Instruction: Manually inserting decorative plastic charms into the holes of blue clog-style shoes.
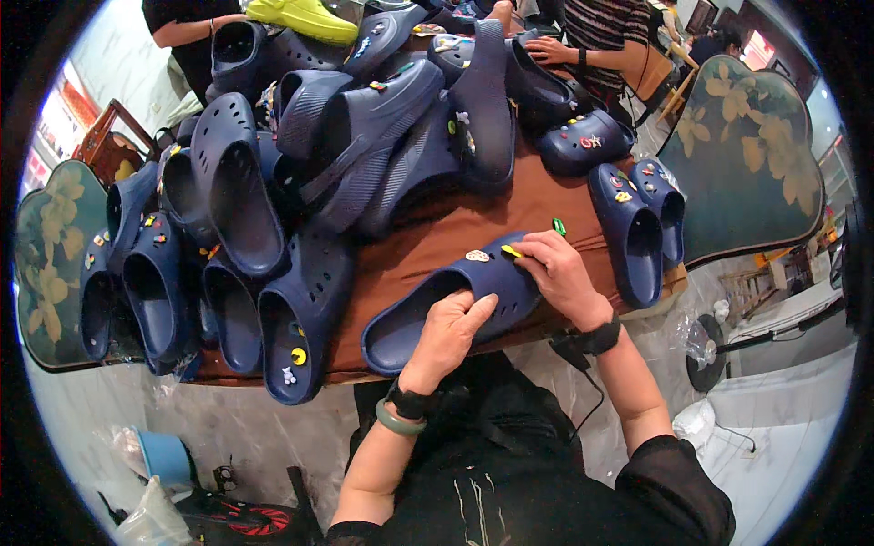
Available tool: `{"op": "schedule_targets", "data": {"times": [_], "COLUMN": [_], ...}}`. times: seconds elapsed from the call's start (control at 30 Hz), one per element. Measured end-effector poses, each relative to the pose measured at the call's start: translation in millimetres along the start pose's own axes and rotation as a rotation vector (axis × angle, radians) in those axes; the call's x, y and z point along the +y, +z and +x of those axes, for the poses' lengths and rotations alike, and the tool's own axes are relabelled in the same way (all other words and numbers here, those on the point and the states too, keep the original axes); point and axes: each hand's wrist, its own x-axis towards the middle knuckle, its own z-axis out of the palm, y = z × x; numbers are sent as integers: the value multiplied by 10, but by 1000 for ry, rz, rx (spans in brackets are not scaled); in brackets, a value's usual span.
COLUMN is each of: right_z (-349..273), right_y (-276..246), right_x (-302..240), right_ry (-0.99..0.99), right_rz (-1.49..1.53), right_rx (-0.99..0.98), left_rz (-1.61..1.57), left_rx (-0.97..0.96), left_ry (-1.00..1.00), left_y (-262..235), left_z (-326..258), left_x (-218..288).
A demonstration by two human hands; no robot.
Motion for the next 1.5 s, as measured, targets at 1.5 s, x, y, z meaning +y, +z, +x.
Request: {"op": "schedule_targets", "data": {"times": [1.5], "right_z": [-135], "right_y": [-12], "right_x": [1514], "right_ry": [556], "right_rz": [64], "right_rx": [-162], "left_rz": [71], "left_rx": [106], "left_ry": [-47], "left_y": [59], "left_z": [-34], "left_x": [160]}}
